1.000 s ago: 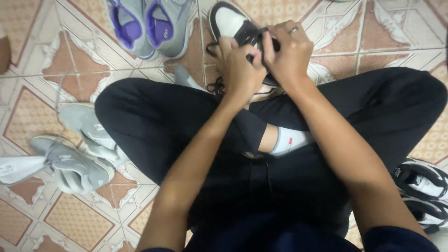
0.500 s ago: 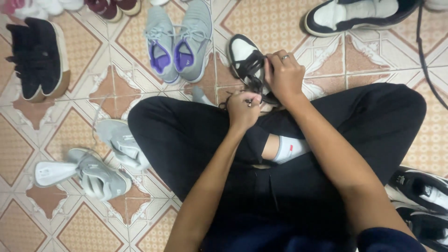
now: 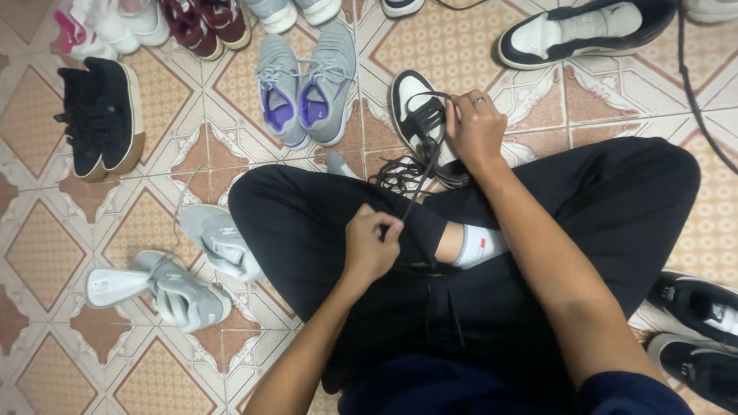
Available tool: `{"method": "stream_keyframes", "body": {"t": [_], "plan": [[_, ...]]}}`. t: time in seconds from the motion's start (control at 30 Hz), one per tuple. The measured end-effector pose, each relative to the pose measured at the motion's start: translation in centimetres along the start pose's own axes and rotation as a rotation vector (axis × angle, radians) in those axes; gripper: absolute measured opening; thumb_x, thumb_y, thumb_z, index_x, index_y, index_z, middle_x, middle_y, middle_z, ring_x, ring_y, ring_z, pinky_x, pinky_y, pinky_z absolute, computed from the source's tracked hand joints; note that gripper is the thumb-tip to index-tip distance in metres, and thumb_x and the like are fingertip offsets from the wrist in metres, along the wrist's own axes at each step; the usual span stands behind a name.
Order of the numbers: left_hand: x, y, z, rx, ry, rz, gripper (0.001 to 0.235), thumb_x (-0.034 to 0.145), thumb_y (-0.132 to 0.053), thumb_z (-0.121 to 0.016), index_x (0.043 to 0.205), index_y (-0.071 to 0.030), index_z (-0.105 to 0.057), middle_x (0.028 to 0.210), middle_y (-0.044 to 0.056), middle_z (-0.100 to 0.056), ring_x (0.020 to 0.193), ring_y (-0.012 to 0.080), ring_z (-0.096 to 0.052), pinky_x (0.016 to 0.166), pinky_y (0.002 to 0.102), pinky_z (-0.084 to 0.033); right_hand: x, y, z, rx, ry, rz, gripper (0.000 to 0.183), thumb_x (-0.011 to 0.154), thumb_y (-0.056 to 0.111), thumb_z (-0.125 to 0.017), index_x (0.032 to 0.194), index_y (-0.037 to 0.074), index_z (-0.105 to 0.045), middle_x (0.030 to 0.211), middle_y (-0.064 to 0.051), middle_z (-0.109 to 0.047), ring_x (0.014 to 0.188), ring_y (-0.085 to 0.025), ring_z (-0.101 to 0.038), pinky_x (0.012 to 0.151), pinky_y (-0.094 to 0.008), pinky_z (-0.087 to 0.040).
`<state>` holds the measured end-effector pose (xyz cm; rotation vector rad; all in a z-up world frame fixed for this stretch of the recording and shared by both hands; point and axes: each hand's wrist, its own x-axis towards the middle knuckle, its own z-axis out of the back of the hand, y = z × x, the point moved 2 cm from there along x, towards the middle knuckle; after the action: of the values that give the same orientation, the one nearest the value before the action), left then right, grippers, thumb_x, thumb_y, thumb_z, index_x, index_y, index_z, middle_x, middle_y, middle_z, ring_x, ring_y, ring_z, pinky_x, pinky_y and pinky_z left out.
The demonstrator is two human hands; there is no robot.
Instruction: The person is sitting on the floor and threading laces through the eyelets of a sneaker.
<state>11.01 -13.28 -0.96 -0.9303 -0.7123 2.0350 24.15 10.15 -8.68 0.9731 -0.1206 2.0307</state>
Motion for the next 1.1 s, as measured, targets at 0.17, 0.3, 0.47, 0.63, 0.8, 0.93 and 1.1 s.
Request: {"method": "stream_keyframes", "body": {"t": [0.17, 0.3, 0.47, 0.63, 0.8, 0.93, 1.1], "plan": [[-4.6, 1.0, 1.9, 0.017, 0.035, 0.067, 0.007, 0.088, -0.009, -0.076, 0.088, -0.003, -0.080, 0.080, 0.010, -0.057, 0.064, 0.0204, -0.059, 0.058, 0.030, -0.053, -0.6, -0.9, -1.2, 0.016, -0.020, -0.021, 0.007, 0.091, 0.021, -0.082, 0.089, 0.016, -0.079, 0.075, 0.003, -0.065, 0.072, -0.017, -0.069, 0.058, -0.027, -0.055], [-7.9, 0.7, 3.1, -0.029, 0.021, 0.082, 0.007, 0.088, -0.007, -0.076, 0.087, -0.002, -0.081, 0.072, 0.006, -0.049, 0.057, 0.0123, -0.053, 0.052, 0.026, -0.046, -0.7, -0.8, -1.1, 0.031, -0.011, -0.018, 0.006, 0.091, 0.020, -0.083, 0.091, 0.016, -0.079, 0.075, 0.001, -0.065, 0.072, -0.018, -0.069, 0.057, -0.028, -0.056], [-10.2, 2.6, 4.3, -0.082, -0.023, 0.018, 0.009, 0.086, -0.004, -0.077, 0.077, -0.002, -0.080, 0.076, 0.000, -0.049, 0.048, 0.0055, -0.034, 0.043, 0.022, -0.030, 0.2, 0.5, 1.0, 0.145, 0.043, -0.032, 0.008, 0.087, 0.001, -0.080, 0.094, 0.000, -0.082, 0.085, -0.010, -0.072, 0.070, -0.019, -0.065, 0.057, -0.029, -0.052], [-11.2, 3.0, 6.5, -0.045, -0.030, 0.028, 0.010, 0.086, -0.008, -0.078, 0.078, -0.002, -0.081, 0.074, -0.001, -0.048, 0.049, 0.0062, -0.035, 0.048, 0.022, -0.033, -0.2, 0.5, 0.6, 0.213, 0.042, -0.022, 0.010, 0.084, 0.003, -0.081, 0.094, 0.001, -0.082, 0.085, -0.009, -0.070, 0.071, -0.022, -0.065, 0.058, -0.032, -0.051], [-10.7, 3.5, 7.9, -0.053, -0.020, 0.035, 0.009, 0.087, -0.006, -0.078, 0.082, -0.001, -0.083, 0.074, -0.001, -0.049, 0.048, 0.0052, -0.036, 0.045, 0.022, -0.031, -0.3, 0.5, 1.0, 0.292, 0.173, -0.095, 0.012, 0.093, 0.010, -0.078, 0.092, -0.001, -0.081, 0.081, -0.011, -0.072, 0.062, -0.024, -0.064, 0.059, -0.034, -0.050], [-11.2, 3.9, 9.4, -0.074, -0.021, 0.077, 0.007, 0.086, -0.003, -0.079, 0.080, -0.001, -0.083, 0.074, -0.002, -0.046, 0.051, 0.0055, -0.036, 0.047, 0.022, -0.029, -0.8, 0.0, 1.3, 0.397, 0.308, -0.137, 0.019, 0.091, 0.013, -0.079, 0.102, -0.001, -0.083, 0.086, -0.012, -0.074, 0.067, -0.025, -0.065, 0.064, -0.034, -0.052], [-12.4, 3.7, 10.4, -0.037, 0.008, 0.108, 0.008, 0.085, -0.003, -0.081, 0.078, -0.003, -0.083, 0.068, -0.004, -0.039, 0.051, 0.0057, -0.032, 0.051, 0.021, -0.027, -1.0, 0.6, 1.9, 0.367, 0.345, 0.006, 0.018, 0.095, 0.016, -0.080, 0.107, 0.003, -0.083, 0.091, -0.010, -0.074, 0.072, -0.026, -0.066, 0.065, -0.035, -0.053]]}}
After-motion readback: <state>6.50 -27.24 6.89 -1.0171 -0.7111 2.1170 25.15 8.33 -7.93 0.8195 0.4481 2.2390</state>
